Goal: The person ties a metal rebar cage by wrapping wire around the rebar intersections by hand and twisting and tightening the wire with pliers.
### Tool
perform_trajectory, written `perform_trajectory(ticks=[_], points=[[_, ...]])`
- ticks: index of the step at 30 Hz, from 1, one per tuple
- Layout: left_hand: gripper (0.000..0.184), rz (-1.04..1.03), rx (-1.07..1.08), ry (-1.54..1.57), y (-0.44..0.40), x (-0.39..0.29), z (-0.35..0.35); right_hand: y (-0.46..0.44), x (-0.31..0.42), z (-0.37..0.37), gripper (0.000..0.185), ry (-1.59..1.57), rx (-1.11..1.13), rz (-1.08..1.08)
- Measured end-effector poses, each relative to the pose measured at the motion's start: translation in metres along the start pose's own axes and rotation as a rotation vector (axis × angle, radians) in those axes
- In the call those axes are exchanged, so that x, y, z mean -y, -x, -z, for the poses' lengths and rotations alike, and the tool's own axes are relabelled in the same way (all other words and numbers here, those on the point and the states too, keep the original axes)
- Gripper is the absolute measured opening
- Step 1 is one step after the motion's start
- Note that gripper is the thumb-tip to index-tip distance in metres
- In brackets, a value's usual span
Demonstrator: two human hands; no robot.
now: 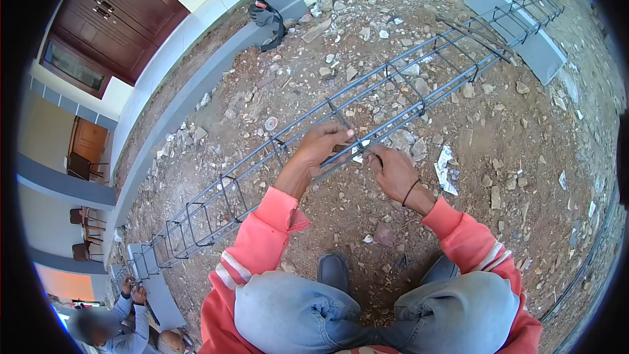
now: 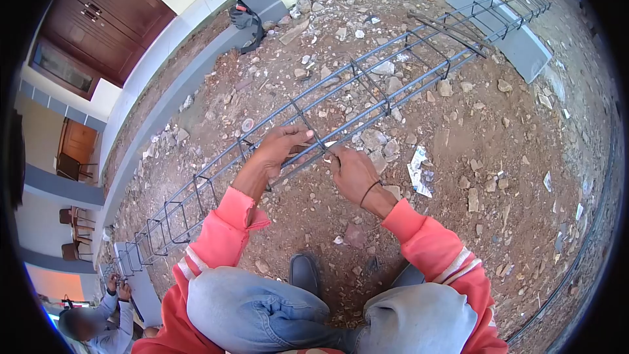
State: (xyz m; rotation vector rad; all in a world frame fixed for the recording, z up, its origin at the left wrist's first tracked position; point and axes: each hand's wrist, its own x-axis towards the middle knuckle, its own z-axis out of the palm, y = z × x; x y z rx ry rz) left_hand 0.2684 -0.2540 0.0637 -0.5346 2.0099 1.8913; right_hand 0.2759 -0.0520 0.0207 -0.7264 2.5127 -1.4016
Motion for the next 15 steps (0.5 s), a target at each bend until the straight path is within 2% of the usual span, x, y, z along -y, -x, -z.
perform_trajectory(ticks=[7,11,13,15], points=[[0.022,0.095,0.135,-0.018,-0.009,0.004,0.012,0.003,-0.002,-0.002,0.025,0.119,0.031,-0.043],[0.025,0.120,0.167,-0.005,-0.014,0.007,0.017,0.004,0.001,-0.002,0.025,0.086,0.053,-0.055],[0.022,-0.042,0.058,-0.108,-0.010,0.007,0.011,0.004,-0.004,-0.001,0.025,0.072,-0.024,-0.024],[0.019,-0.084,-0.001,-0.156,-0.007,0.009,0.007,0.002,-0.003,0.005,0.026,0.064,-0.038,-0.025]])
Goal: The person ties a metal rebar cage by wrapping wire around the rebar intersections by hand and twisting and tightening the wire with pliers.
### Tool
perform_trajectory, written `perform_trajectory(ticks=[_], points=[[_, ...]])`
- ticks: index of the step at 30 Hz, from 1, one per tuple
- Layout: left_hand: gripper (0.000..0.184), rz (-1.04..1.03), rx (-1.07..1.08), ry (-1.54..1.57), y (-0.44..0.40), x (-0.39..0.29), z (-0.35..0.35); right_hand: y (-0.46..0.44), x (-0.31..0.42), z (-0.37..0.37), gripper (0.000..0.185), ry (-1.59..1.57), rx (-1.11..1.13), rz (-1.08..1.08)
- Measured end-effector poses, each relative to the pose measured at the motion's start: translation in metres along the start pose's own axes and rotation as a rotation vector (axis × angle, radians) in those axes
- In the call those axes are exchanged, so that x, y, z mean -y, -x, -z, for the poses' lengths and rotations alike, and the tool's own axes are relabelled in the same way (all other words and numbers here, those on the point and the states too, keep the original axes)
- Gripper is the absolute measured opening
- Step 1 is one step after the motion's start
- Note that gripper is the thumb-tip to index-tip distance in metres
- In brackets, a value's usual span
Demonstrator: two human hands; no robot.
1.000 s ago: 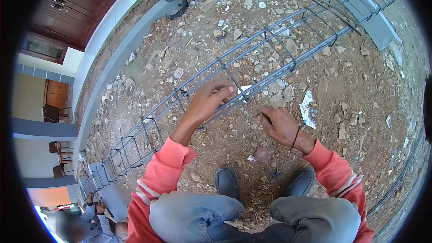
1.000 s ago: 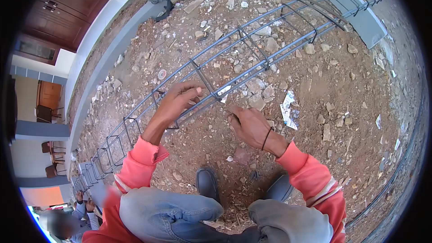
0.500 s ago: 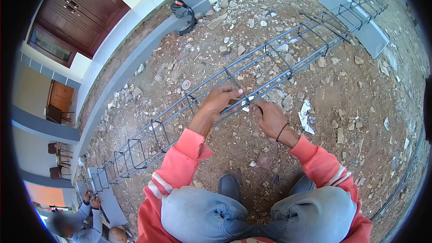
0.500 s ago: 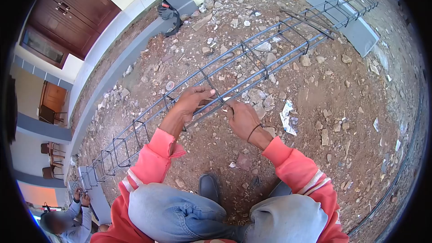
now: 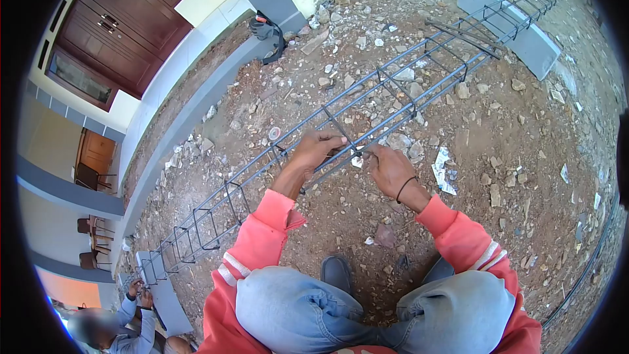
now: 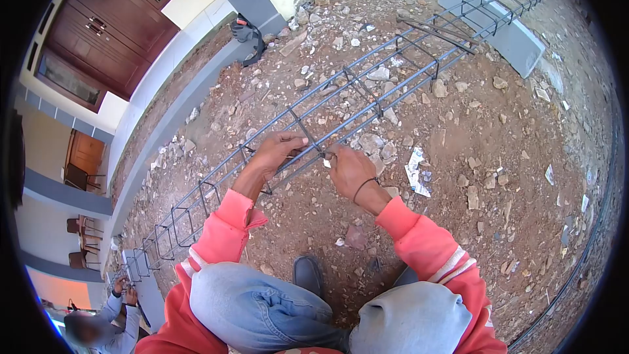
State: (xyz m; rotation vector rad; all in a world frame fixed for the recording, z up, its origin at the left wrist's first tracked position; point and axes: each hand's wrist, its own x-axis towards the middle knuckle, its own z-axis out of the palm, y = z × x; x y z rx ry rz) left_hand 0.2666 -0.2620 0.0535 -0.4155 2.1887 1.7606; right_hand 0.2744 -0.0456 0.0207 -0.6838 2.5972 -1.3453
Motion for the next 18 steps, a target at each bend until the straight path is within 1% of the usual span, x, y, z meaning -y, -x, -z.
perform_trajectory(ticks=[1,2,4,5,7,8,10,11,13,14,15,17,18], points=[[0.017,-0.039,-0.054,-0.044,0.001,0.001,-0.001,-0.001,0.001,0.002,0.026,-0.001,-0.014,-0.005],[0.017,-0.037,-0.055,-0.045,0.002,0.002,-0.001,-0.002,0.001,0.002,0.026,-0.003,-0.013,-0.005],[0.015,-0.029,-0.125,-0.020,0.002,0.002,-0.002,-0.002,0.001,0.002,0.024,-0.031,0.002,-0.044],[0.015,-0.028,-0.113,-0.026,0.003,0.002,-0.003,-0.001,0.000,0.000,0.024,-0.032,-0.006,-0.054],[0.023,-0.024,-0.120,0.059,0.008,-0.003,-0.006,-0.002,-0.007,-0.008,0.023,-0.047,-0.050,-0.019],[0.023,-0.025,-0.114,0.051,0.011,-0.004,-0.010,-0.002,-0.012,-0.011,0.021,-0.057,-0.070,0.004],[0.019,-0.099,-0.274,-0.111,0.018,-0.009,-0.018,-0.002,-0.011,-0.012,0.020,-0.125,-0.062,-0.020],[0.019,-0.098,-0.273,-0.119,0.021,-0.011,-0.024,-0.002,-0.009,-0.012,0.019,-0.189,-0.044,-0.042],[0.014,-0.277,-0.421,-0.403,0.036,-0.027,-0.044,0.000,-0.005,-0.010,0.018,-0.174,-0.063,-0.039],[0.011,-0.265,-0.450,-0.503,0.047,-0.040,-0.052,0.001,-0.001,-0.006,0.018,-0.153,-0.081,-0.032],[0.011,-0.259,-0.458,-0.504,0.045,-0.033,-0.052,0.001,0.007,0.007,0.018,-0.157,-0.073,-0.027],[0.011,-0.545,-0.472,-0.531,0.041,-0.013,-0.049,-0.006,0.024,0.043,0.017,0.129,0.087,0.055],[0.011,-0.560,-0.475,-0.533,0.041,-0.010,-0.048,-0.015,0.027,0.051,0.017,0.132,0.099,0.056]])
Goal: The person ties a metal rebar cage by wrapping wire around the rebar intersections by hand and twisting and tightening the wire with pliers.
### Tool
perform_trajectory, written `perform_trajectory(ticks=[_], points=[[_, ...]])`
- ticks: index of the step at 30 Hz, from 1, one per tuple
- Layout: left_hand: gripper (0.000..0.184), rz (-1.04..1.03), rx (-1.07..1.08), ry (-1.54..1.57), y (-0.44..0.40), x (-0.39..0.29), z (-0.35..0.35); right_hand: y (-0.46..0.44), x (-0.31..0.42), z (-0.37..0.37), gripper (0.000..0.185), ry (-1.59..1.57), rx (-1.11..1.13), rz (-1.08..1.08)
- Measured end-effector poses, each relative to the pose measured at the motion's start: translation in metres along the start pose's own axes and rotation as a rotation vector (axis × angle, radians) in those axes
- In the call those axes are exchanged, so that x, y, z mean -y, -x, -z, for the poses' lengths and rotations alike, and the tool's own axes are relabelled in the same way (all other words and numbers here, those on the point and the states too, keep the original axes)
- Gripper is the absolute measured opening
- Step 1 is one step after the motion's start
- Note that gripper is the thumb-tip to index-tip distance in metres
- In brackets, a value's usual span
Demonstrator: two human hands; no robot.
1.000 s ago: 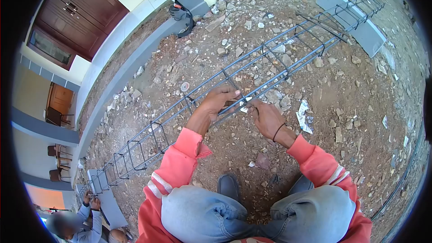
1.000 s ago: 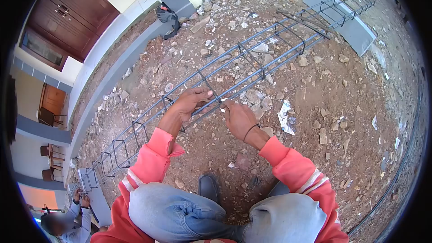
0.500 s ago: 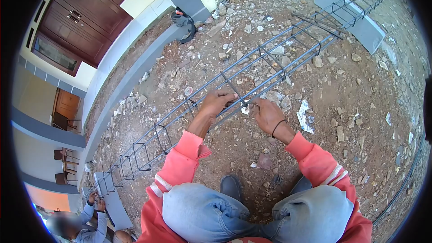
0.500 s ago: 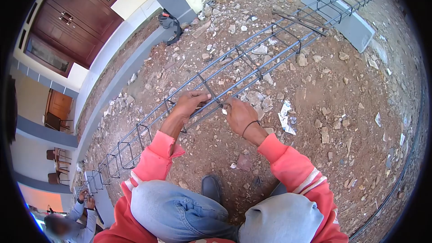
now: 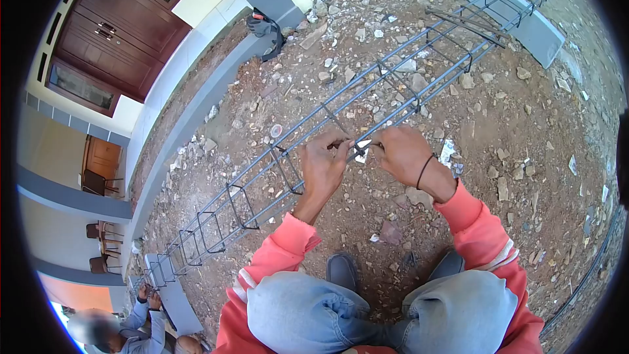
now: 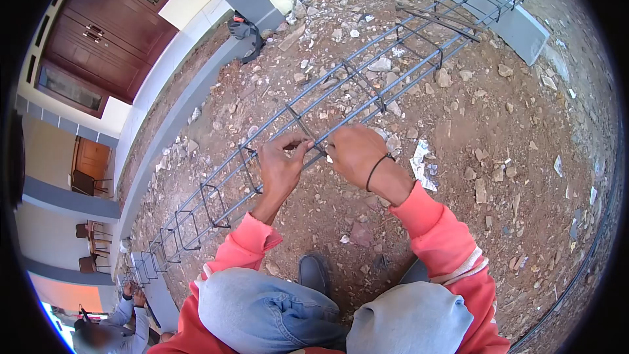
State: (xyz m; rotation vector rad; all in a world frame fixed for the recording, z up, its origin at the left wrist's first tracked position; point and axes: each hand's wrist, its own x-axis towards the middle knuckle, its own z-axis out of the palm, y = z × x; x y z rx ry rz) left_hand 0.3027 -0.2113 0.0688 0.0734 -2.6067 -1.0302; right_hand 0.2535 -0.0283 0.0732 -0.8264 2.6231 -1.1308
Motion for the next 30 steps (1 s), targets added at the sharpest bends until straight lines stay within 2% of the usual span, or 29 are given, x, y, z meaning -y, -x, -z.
perform_trajectory(ticks=[2,3,5,6,8,9,11,12,14,15,17,21,23,25,27,29,30], points=[[0.011,0.034,0.008,0.061,0.002,0.002,-0.002,-0.020,0.000,0.014,0.016,0.240,0.007,0.204],[0.011,0.058,0.017,0.114,0.002,0.003,-0.001,-0.032,0.000,0.019,0.016,0.239,0.009,0.206],[0.011,0.055,-0.005,0.072,0.005,0.011,-0.007,-0.056,0.004,0.025,0.013,0.417,0.008,0.377],[0.011,0.048,-0.024,0.032,0.005,0.013,-0.009,-0.068,0.006,0.025,0.013,0.414,0.002,0.380],[0.011,0.076,-0.030,0.098,0.006,0.013,-0.011,-0.090,0.007,0.020,0.011,0.416,0.062,0.525],[0.010,0.109,-0.036,0.171,0.006,0.013,-0.012,-0.102,0.006,0.019,0.011,0.413,0.058,0.525],[0.006,0.106,-0.028,0.189,0.004,0.010,-0.010,-0.124,0.000,0.017,0.015,0.252,0.232,0.546],[0.003,0.029,-0.016,0.163,0.003,0.011,-0.009,-0.136,-0.008,0.011,0.015,0.254,0.232,0.541],[0.003,-0.054,0.003,0.145,-0.001,0.012,-0.009,-0.155,-0.027,-0.001,0.027,0.156,0.434,0.434],[0.004,-0.098,0.039,0.171,-0.002,0.013,-0.009,-0.155,-0.030,-0.002,0.027,0.158,0.433,0.426],[0.007,-0.141,0.077,0.200,-0.004,0.013,-0.010,-0.155,-0.036,-0.002,0.040,0.049,0.648,0.072],[0.009,-0.136,0.151,0.105,-0.005,0.010,-0.010,-0.147,-0.041,0.003,0.048,0.009,0.635,-0.105],[0.007,-0.129,0.158,0.079,-0.006,0.010,-0.008,-0.152,-0.056,-0.001,0.054,-0.015,0.153,0.071],[0.007,-0.062,0.176,0.115,-0.007,0.011,-0.007,-0.112,-0.040,0.017,0.054,-0.211,-0.437,0.091],[0.008,-0.115,0.159,0.073,-0.007,0.008,-0.004,-0.063,-0.043,0.027,0.044,-0.168,-0.490,-0.090],[0.009,-0.167,0.137,0.032,-0.008,0.006,-0.002,-0.013,-0.046,0.012,0.035,-0.477,-0.116,-0.322],[0.010,-0.192,0.118,-0.002,-0.008,0.005,-0.002,0.001,-0.050,-0.005,0.028,-0.582,-0.008,-0.315]])
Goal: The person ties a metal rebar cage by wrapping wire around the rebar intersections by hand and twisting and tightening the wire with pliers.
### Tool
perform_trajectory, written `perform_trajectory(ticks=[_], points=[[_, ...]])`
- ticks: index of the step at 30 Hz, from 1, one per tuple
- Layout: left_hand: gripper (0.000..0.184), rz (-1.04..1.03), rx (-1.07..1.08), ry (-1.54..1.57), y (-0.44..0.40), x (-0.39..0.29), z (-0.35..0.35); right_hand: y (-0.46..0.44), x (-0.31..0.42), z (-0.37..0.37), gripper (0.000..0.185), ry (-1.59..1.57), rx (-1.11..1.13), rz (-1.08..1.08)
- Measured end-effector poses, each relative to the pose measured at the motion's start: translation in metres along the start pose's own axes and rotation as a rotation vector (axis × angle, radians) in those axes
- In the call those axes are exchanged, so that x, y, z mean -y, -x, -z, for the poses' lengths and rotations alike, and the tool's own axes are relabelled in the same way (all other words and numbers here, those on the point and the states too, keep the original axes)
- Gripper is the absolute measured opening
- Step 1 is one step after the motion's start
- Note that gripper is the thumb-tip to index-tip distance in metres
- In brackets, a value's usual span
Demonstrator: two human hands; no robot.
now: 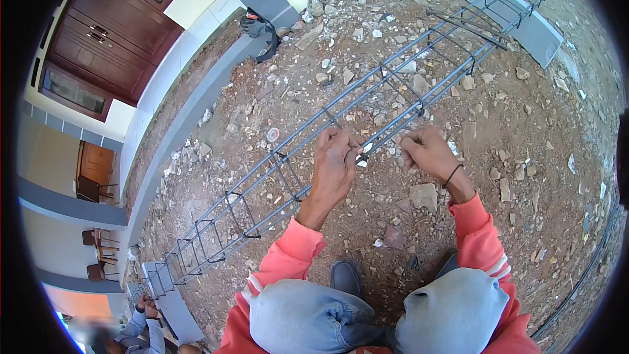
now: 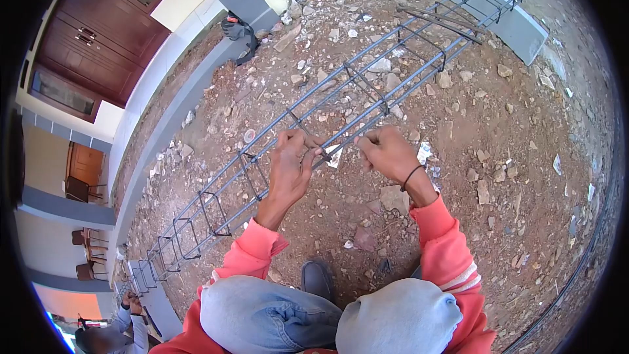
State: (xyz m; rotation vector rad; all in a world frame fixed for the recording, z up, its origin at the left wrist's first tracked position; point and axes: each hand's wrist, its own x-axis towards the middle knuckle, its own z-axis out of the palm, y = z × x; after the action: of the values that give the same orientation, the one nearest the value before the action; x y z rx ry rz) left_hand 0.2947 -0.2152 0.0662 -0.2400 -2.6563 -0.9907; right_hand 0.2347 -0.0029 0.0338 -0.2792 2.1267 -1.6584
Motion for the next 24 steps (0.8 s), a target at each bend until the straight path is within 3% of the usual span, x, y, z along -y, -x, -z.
perform_trajectory(ticks=[1,2,4,5,7,8,11,13,15,16,17,19,22,24], points=[[0.012,-0.027,-0.011,-0.037,0.000,0.000,-0.001,0.003,-0.019,-0.010,0.024,-0.090,0.113,-0.028],[0.012,-0.030,-0.005,-0.034,-0.002,0.001,-0.001,0.003,-0.026,-0.019,0.024,-0.091,0.106,-0.031],[0.012,-0.037,0.037,-0.007,-0.004,0.003,0.001,0.000,-0.034,-0.038,0.025,-0.487,0.127,0.025],[0.012,-0.046,0.044,-0.010,-0.007,0.002,0.003,-0.006,-0.042,-0.040,0.025,-0.494,0.119,0.030],[0.012,-0.098,0.190,-0.132,-0.012,0.002,0.011,-0.022,-0.047,-0.043,0.043,-1.372,0.548,-0.162],[0.012,-0.103,0.186,-0.139,-0.016,0.001,0.013,-0.030,-0.049,-0.046,0.051,-1.317,0.532,-0.161],[0.012,-0.063,0.267,-0.136,-0.020,-0.006,0.019,-0.036,-0.029,-0.049,0.052,-1.138,0.604,-0.089],[0.013,-0.175,0.263,0.072,-0.023,-0.005,0.020,-0.038,-0.019,-0.049,0.051,-1.044,0.608,-0.118],[0.012,-0.185,0.266,0.068,-0.022,0.018,0.012,-0.040,-0.017,-0.040,0.046,-0.612,0.509,-0.086],[0.011,-0.201,0.271,0.062,-0.025,0.020,0.012,-0.045,-0.025,-0.046,0.046,-0.611,0.507,-0.083],[0.011,-0.204,0.273,0.062,-0.023,0.022,0.013,-0.053,-0.041,-0.057,0.042,-0.313,0.259,0.284],[0.008,-0.159,0.286,-0.014,-0.022,0.009,0.018,-0.048,-0.042,-0.063,0.039,0.001,-0.007,0.633],[0.006,-0.120,0.283,0.085,-0.022,0.023,0.013,-0.024,-0.015,-0.057,0.030,0.437,-0.058,0.229],[0.007,-0.117,0.268,0.073,-0.021,0.020,0.015,-0.006,0.009,-0.054,0.028,0.458,-0.062,0.128]])
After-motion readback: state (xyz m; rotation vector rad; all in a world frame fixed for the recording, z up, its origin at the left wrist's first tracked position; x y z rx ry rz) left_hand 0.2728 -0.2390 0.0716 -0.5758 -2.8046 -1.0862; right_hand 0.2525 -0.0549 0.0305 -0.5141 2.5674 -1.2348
